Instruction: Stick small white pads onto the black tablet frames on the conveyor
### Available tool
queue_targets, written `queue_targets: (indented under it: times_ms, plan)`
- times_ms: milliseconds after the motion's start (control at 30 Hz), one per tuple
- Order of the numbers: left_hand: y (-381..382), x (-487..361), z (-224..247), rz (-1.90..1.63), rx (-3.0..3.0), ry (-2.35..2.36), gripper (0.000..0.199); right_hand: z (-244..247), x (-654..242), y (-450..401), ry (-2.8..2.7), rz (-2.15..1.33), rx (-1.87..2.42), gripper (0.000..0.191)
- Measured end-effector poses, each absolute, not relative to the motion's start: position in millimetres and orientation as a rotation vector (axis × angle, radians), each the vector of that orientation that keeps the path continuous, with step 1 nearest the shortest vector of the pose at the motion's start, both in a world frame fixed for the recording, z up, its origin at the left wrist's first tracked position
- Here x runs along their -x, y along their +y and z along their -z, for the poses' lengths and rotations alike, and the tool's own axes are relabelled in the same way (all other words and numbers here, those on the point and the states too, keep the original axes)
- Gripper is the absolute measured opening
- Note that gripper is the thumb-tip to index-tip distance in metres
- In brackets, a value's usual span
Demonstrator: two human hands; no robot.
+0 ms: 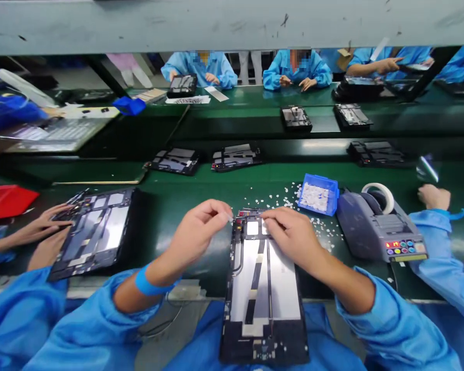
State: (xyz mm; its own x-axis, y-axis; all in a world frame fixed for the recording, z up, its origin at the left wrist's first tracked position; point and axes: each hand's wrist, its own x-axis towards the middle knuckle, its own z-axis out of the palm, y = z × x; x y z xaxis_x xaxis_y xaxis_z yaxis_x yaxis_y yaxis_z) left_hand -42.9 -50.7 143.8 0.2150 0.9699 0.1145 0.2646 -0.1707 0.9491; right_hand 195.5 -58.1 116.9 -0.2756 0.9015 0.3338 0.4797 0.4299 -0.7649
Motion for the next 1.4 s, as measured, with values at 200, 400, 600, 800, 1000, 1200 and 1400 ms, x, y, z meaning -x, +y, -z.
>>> queue_targets:
  times_ms: [200, 400, 600, 800, 1000, 1200, 1400]
  plan:
    - [-54.8, 71.6, -139.5, -0.608, -2.488, 1.146, 0.013, -104.2, -195.7, -33.1, -2.522, -0.124, 1.000, 0.033]
    - [-56.0, 62.6, -126.4, -0.314, -2.855, 1.125, 0.013, -101.5, -186.4, -30.6, -2.666, 0.025, 0.971, 0.034]
    - [-52.0, 62.1, -131.4, -0.222, -2.787, 1.134, 0.014, -101.5, -189.8, -28.6, -2.719, 0.112, 0.916, 0.032]
    - [-37.2, 61.3, -143.3, -0.526, -2.162, 1.255, 0.010, -103.3, -194.2, -19.6, -2.809, 0.083, 0.858, 0.030]
    - [-19.9, 47.6, -140.0, -0.402, -2.034, 1.209, 0.013, -96.9, -199.3, -13.7, -2.812, 0.035, 0.833, 0.028]
    - [-13.0, 42.5, -132.3, -0.335, -2.073, 1.324, 0.014, -95.8, -199.1, -13.9, -2.790, 0.035, 0.824, 0.030]
    - [-11.4, 41.1, -129.0, -0.346, -2.007, 1.357, 0.012, -97.1, -199.0, -14.6, -2.809, 0.022, 0.836, 0.031]
